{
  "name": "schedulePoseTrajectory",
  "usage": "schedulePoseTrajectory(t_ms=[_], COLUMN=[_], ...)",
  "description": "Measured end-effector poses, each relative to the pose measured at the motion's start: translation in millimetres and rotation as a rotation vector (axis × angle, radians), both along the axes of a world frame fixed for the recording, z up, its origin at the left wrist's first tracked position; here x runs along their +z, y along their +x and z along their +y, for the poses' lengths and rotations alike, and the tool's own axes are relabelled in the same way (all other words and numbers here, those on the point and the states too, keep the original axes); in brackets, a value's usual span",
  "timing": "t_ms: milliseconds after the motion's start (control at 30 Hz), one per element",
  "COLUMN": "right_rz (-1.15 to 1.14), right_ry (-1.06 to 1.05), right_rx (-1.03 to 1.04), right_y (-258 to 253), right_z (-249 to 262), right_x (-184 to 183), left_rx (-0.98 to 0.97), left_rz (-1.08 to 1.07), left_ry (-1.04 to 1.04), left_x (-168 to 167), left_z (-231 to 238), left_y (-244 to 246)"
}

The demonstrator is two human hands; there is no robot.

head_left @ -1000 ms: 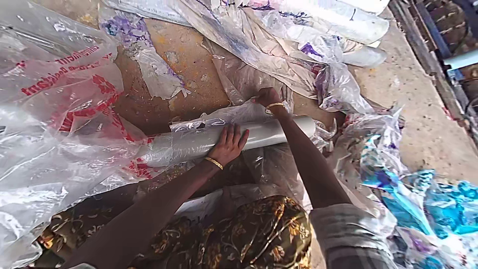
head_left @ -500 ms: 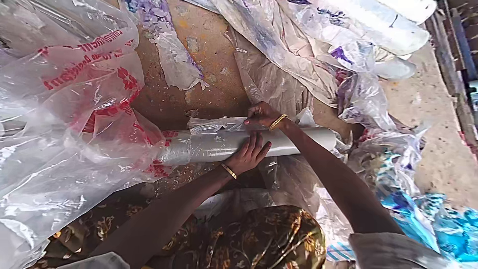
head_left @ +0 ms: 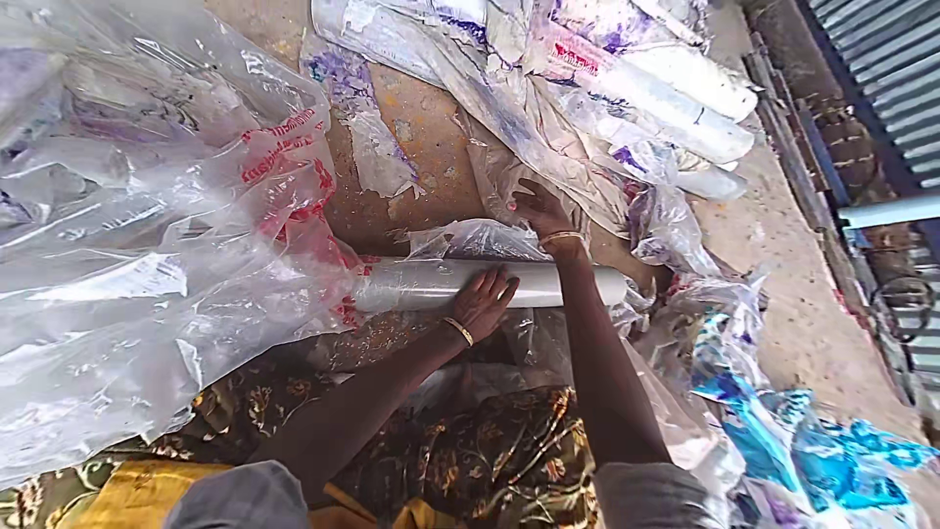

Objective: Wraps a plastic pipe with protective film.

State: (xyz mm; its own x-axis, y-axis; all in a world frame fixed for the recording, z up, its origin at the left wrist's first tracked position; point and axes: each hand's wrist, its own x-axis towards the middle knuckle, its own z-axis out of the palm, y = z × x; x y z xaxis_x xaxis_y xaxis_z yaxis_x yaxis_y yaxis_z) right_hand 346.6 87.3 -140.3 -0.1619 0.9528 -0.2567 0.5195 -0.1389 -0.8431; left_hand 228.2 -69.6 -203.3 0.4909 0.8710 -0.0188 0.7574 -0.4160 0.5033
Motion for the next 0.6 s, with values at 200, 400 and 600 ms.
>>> schedulePoseTrajectory(t_ms=[200, 400, 600], right_rz=[0.034, -0.724, -0.715], right_ry=[0.246, 0.130, 0.455], right_rx=[-0.358, -0.163, -0.225], right_y=[-49.7, -123.7, -114.7], right_z=[-87.9, -122.5, -138.3], right_x=[-15.0, -51.6, -76.5], left_rx=[0.732, 0.609, 0.646], left_rz=[0.139, 0.119, 0.126], left_ry=[-0.301, -0.596, -0.723], left_x=[44.8, 46.0, 10.9], left_z=[16.7, 38.7, 100.6], left_y=[-113.5, -117.7, -136.4])
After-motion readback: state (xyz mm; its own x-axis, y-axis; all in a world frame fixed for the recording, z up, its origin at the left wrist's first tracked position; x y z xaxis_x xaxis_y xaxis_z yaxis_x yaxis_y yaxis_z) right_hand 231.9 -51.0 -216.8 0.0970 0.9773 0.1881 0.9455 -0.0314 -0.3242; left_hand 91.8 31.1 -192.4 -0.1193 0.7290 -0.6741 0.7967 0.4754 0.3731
